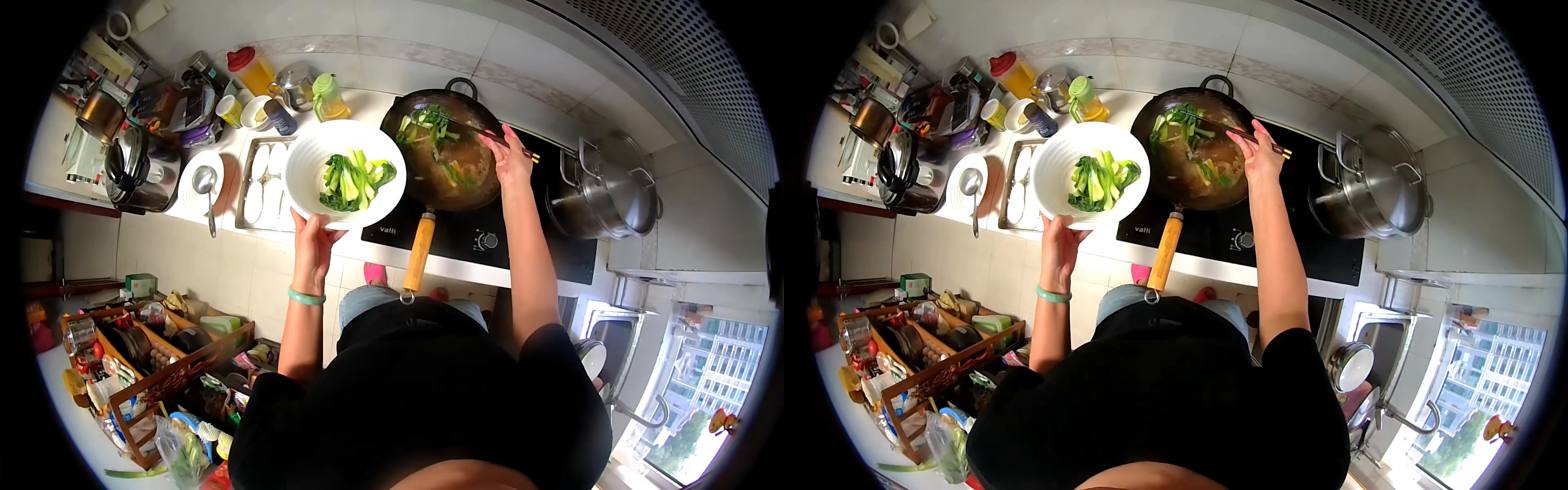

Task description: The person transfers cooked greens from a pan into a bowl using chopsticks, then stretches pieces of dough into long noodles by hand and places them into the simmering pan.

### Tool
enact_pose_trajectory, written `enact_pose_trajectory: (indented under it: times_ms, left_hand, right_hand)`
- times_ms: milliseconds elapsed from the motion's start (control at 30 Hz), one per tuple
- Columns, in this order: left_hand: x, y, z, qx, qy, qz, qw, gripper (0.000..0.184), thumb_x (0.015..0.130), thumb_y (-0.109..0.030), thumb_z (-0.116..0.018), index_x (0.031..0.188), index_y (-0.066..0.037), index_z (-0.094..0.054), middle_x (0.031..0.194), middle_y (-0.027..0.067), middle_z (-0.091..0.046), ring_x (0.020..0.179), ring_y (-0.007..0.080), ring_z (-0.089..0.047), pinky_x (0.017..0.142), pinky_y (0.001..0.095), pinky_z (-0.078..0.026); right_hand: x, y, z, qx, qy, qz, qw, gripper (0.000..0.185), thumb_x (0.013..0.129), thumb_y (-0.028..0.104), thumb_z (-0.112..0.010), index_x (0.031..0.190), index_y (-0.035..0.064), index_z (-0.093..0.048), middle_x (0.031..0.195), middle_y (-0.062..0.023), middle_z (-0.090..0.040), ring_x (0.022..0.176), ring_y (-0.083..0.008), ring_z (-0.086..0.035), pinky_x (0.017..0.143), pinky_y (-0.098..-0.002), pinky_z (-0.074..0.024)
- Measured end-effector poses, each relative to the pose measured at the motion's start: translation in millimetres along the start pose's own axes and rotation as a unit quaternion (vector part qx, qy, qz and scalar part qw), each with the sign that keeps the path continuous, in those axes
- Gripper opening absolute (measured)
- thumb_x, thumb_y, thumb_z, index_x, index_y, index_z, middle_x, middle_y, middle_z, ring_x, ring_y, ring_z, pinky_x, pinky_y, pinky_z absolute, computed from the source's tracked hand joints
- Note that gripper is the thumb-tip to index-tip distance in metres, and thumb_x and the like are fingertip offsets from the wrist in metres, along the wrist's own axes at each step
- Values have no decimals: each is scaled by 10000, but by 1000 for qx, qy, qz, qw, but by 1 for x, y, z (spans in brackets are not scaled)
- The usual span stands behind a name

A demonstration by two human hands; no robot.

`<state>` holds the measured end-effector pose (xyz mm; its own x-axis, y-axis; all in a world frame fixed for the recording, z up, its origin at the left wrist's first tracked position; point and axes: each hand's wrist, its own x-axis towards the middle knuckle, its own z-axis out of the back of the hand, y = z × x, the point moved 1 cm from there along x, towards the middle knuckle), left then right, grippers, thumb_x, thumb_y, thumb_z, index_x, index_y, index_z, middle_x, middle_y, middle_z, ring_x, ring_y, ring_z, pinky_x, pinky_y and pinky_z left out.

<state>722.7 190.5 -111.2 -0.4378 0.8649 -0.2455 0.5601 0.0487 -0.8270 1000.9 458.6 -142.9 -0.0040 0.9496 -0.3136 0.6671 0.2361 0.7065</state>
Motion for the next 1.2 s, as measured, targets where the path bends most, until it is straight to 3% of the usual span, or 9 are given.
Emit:
enact_pose_trajectory:
  times_ms: [333,400,633,733,800,1000,1067,1200]
  left_hand:
    - [15,9,-20,0,15,10,1000,530,838,-92,-436,1299,-182,-189,1196,141,-463,898,296,-627,770,409,-553]
    - [16,10,-25,3,17,15,1000,551,832,-95,-441,1308,-185,-179,1189,140,-467,884,293,-631,757,399,-557]
    - [11,2,-29,4,16,11,1000,600,828,-95,-448,1337,-184,-142,1186,144,-471,873,289,-635,735,378,-563]
    - [9,0,-29,11,8,13,1000,497,819,-85,-446,1266,-176,-250,1173,124,-503,907,255,-634,777,378,-554]
    - [14,4,-26,3,18,2,1000,631,834,-95,-450,1351,-167,-96,1194,165,-460,869,296,-633,737,381,-563]
    - [30,10,-36,16,21,21,999,708,793,-68,-500,1353,-154,-76,1208,208,-423,857,331,-627,705,384,-571]
    - [35,14,-42,32,12,36,999,704,773,-48,-510,1342,-159,-109,1188,206,-437,851,334,-627,689,391,-577]
    - [39,16,-59,15,38,35,999,659,775,-22,-494,1318,-155,-145,1172,187,-456,878,321,-624,692,406,-578]
  right_hand:
    - [-18,52,-27,20,45,65,997,236,873,-3,-425,1073,-125,-459,1040,-216,-526,877,-432,-602,771,-472,-575]
    - [-22,63,-35,2,59,89,994,301,877,21,-447,1151,-104,-437,1021,-340,-544,949,-501,-558,793,-363,-574]
    - [-43,89,-55,-13,85,98,991,321,883,25,-430,1174,-110,-425,1021,-346,-548,952,-494,-561,786,-343,-575]
    - [-46,90,-53,-13,87,101,991,327,881,24,-429,1178,-112,-423,1014,-349,-552,953,-489,-563,785,-336,-575]
    - [-45,88,-49,-11,89,103,991,329,880,24,-430,1179,-112,-422,1012,-349,-553,953,-486,-564,786,-332,-575]
    - [-48,86,-45,-19,96,98,990,335,877,29,-440,1184,-105,-428,1010,-346,-558,957,-472,-570,789,-316,-571]
    - [-59,91,-52,-28,107,91,990,285,878,26,-430,1122,-117,-463,966,-317,-575,875,-430,-614,787,-384,-572]
    - [-79,90,-64,-38,119,91,988,289,877,35,-437,1125,-111,-465,943,-332,-581,873,-434,-614,790,-383,-568]
